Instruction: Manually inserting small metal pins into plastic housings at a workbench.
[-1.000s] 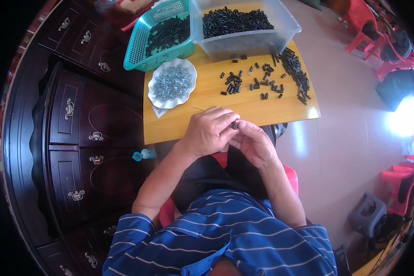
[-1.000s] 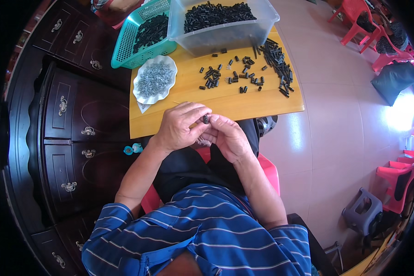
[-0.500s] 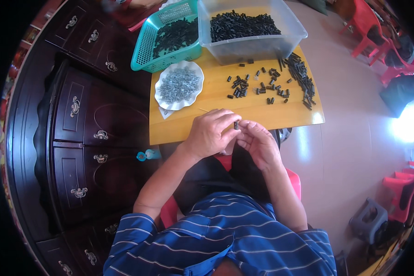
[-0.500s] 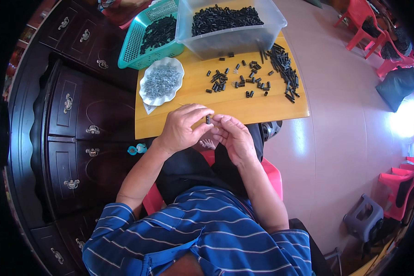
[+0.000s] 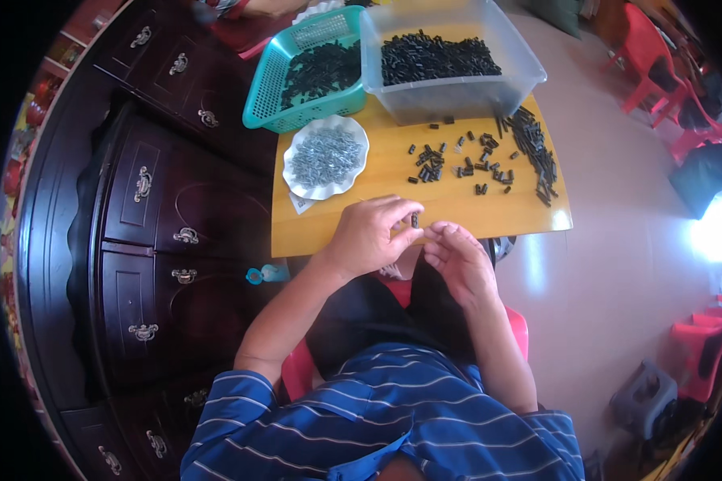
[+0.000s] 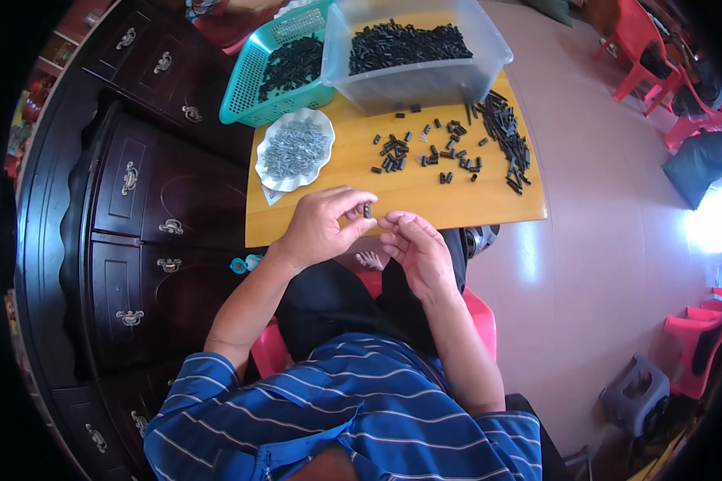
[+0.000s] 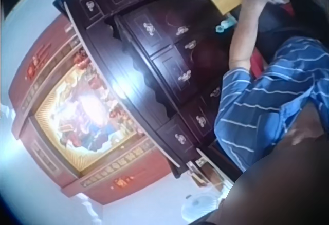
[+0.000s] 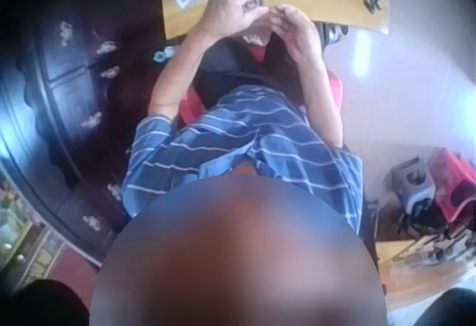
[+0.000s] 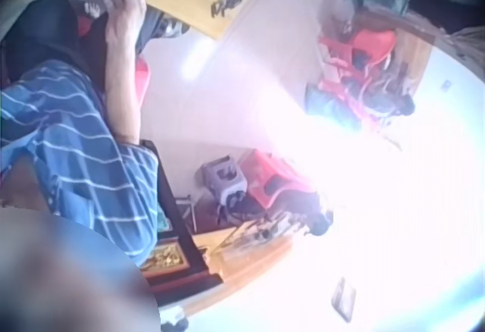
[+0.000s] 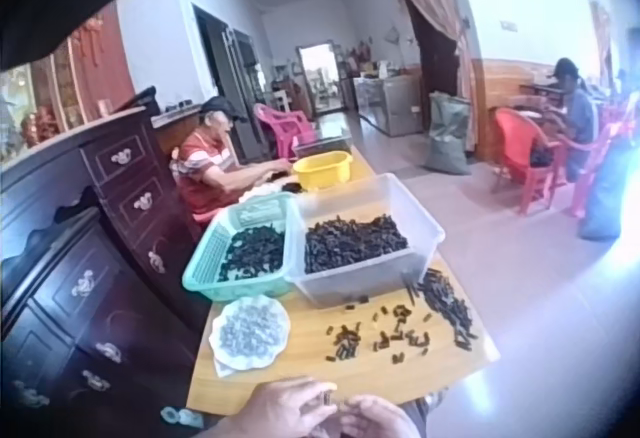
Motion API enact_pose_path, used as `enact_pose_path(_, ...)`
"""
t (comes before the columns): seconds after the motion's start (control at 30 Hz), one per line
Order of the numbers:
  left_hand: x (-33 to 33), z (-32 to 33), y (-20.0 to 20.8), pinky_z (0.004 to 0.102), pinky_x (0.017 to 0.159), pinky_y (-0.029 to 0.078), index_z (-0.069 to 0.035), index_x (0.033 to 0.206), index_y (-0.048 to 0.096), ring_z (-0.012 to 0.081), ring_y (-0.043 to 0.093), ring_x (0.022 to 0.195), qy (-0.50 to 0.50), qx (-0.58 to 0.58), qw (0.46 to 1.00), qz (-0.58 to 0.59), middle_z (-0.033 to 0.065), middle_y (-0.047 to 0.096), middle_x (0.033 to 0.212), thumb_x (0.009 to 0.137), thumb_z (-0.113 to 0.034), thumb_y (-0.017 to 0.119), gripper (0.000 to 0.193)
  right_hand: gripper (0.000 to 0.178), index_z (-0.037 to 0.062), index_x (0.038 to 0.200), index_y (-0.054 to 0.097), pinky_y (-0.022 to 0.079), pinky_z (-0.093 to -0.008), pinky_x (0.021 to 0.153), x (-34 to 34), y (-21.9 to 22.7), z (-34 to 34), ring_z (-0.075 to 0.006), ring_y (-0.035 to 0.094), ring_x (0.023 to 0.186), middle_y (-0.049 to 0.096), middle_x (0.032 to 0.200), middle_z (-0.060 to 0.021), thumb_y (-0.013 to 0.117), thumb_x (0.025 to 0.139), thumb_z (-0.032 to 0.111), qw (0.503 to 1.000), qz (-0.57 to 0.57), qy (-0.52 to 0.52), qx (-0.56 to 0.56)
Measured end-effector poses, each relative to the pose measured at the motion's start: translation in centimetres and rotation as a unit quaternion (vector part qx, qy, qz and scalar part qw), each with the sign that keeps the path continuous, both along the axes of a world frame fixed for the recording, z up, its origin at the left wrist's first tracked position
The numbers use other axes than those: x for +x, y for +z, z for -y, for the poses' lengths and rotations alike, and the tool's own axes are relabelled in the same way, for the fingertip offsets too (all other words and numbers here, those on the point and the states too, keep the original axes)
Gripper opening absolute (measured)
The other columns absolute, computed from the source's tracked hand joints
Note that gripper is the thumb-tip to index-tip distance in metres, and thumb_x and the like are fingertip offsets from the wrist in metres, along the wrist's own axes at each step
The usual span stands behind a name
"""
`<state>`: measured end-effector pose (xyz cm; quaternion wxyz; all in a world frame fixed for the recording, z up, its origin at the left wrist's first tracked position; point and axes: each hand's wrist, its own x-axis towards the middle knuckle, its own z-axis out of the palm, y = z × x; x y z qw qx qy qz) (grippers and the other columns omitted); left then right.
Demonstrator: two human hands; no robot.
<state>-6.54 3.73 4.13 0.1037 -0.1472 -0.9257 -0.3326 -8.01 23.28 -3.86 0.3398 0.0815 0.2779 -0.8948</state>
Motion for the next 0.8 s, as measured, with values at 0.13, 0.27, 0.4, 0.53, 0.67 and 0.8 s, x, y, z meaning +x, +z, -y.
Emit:
enact_pose_path(0.13,-0.7,3.4,0.7,0.0443,0.072,0.054,-0.007,0.097,0.071,0.0331,0.070,0.079,-0.056,-0.179,0.967,0.172,0.0144,0.071,0.084,0.080,-0.015,0.068,0.020,0.021,0.0021,0.115,0.065,0.056,-0.0298,0.082,0.0,0.0,-0.3,-0.0159,0.070,0.088,0.072,0.107,-0.0117,0.054,0.105,0.017,1.000,0.005,-0.008,0.015)
enact_pose_path(0.27,-4.0,8.4,4.3,0.0484,0.077,0.054,-0.008,0.105,0.069,0.0374,0.069,0.084,0.086,-0.213,0.962,0.151,0.0171,0.071,0.085,0.084,-0.015,0.065,0.022,0.021,0.0025,0.114,0.064,0.056,-0.0294,0.082,0.1,0.2,-0.2,-0.0152,0.070,0.088,0.072,0.107,-0.0112,0.054,0.105,0.018,1.000,0.002,-0.007,0.017)
enact_pose_path(0.4,-7.9,12.5,7.5,0.0454,0.074,0.055,-0.010,0.132,0.055,0.0360,0.069,0.085,0.225,-0.169,0.946,-0.160,0.0167,0.070,0.095,0.086,-0.005,0.067,0.048,0.020,0.0060,0.112,0.065,0.056,-0.0314,0.083,0.0,0.2,0.1,-0.0169,0.068,0.087,0.071,0.105,-0.0089,0.059,0.102,0.022,1.000,0.000,-0.003,0.022)
enact_pose_path(0.53,-7.7,10.3,6.5,0.0393,0.072,0.055,-0.011,0.127,0.061,0.0294,0.070,0.083,0.186,-0.102,0.971,-0.114,0.0130,0.070,0.098,0.082,-0.004,0.072,0.047,0.020,0.0061,0.112,0.065,0.055,-0.0312,0.083,-0.2,0.2,-0.3,-0.0167,0.068,0.088,0.071,0.104,-0.0085,0.059,0.102,0.022,1.000,0.001,-0.009,0.022)
enact_pose_path(0.67,-6.0,7.3,0.5,0.0404,0.074,0.056,-0.010,0.105,0.073,0.0328,0.069,0.084,0.108,-0.096,0.989,-0.012,0.0109,0.072,0.099,0.083,-0.012,0.072,0.022,0.021,0.0058,0.112,0.065,0.055,-0.0312,0.084,-0.1,0.4,-0.2,-0.0168,0.068,0.088,0.071,0.105,-0.0086,0.059,0.102,0.022,1.000,0.007,-0.004,0.022)
enact_pose_path(0.8,-5.2,4.5,-3.0,0.0405,0.071,0.055,-0.008,0.103,0.073,0.0309,0.069,0.080,0.060,-0.139,0.989,-0.005,0.0101,0.070,0.091,0.084,-0.013,0.072,0.020,0.020,0.0014,0.114,0.065,0.057,-0.0295,0.082,-0.1,0.3,-0.3,-0.0157,0.070,0.087,0.072,0.106,-0.0121,0.055,0.104,0.016,1.000,0.011,-0.015,0.000)
